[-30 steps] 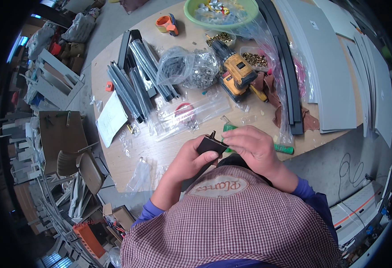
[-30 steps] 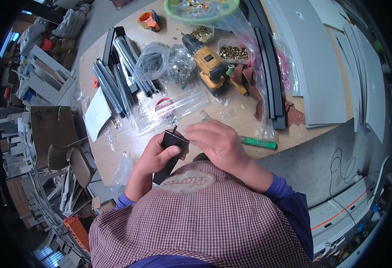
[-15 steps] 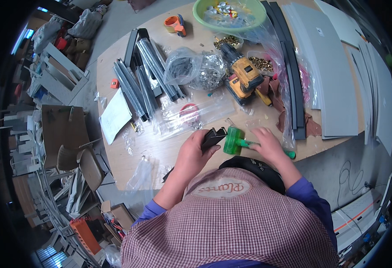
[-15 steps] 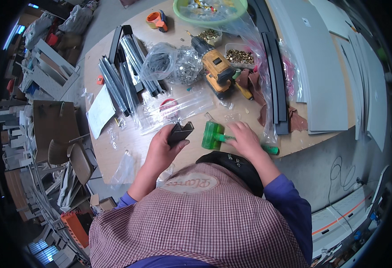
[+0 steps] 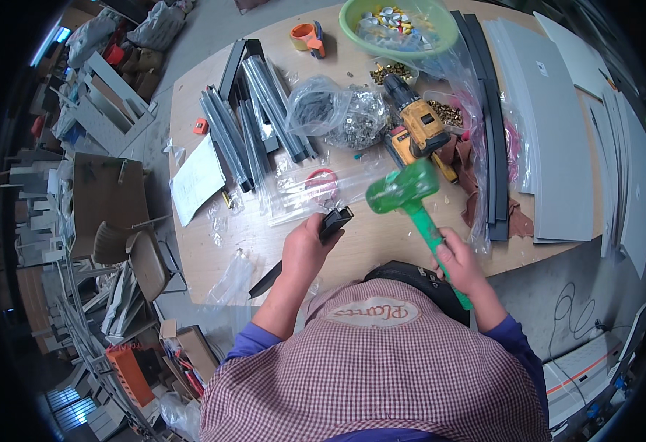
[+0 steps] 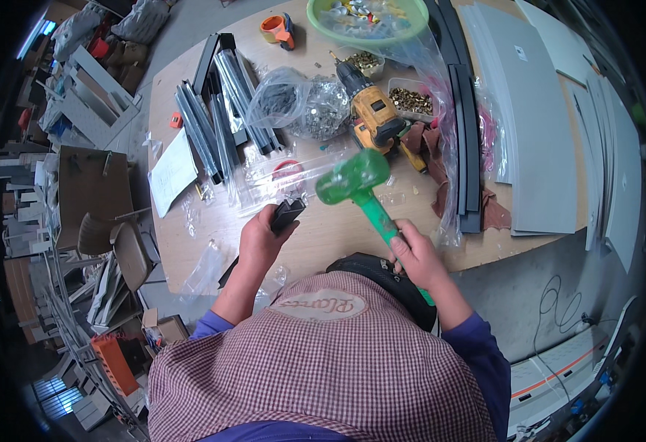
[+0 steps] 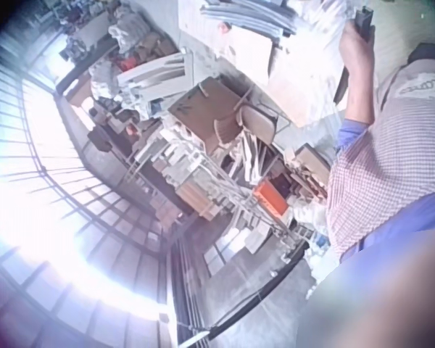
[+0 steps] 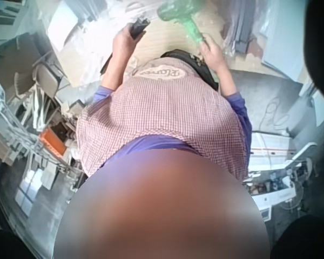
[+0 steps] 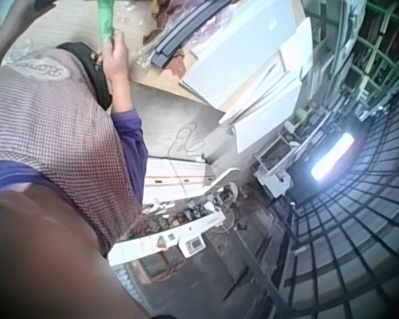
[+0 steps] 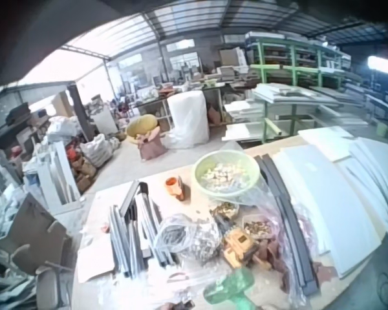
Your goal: The person assembles metal frame components by inserting small metal clips into the ends of black metal bars and tapping them with a green rubber mallet. The person repeatedly picks up bars, inserts clips, and secures them with the mallet.
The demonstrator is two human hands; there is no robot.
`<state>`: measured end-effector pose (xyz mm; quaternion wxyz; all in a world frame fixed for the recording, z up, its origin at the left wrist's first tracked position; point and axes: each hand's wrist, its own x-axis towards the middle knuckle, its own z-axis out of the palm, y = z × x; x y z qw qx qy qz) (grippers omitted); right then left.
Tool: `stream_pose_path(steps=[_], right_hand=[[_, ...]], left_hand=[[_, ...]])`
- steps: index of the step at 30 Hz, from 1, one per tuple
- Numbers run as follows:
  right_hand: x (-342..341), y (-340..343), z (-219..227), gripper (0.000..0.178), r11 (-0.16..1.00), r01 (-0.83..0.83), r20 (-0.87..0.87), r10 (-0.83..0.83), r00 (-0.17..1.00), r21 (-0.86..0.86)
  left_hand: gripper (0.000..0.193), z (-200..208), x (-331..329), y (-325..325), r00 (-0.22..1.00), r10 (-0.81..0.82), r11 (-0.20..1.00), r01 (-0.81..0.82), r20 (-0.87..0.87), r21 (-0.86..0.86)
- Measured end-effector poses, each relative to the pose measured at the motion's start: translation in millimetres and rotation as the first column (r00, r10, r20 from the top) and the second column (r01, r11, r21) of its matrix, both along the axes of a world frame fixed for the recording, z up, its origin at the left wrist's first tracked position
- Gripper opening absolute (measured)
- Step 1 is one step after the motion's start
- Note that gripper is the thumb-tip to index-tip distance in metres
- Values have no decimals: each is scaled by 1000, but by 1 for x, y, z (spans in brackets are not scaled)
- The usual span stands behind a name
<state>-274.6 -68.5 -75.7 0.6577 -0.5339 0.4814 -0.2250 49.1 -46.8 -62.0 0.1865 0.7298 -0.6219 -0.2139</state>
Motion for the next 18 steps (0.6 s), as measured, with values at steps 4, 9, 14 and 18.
stream_pose_path(steps=[4,9,14,18], right_hand=[[24,-3,45,33,986,-159,83,154,985,54],[30,-7,67,35,972,72,120,-101,988,221],[28,-3,63,35,979,-202,19,202,979,-5],[24,-1,59,36,977,55,114,-79,990,205]], left_hand=[[33,1,-5,-1,998,-52,995,49,-28,-90],[34,7,-1,-1,999,-54,991,54,2,-125],[34,9,1,-5,998,-58,989,59,11,-133],[35,12,3,-10,996,-72,992,78,61,-95]])
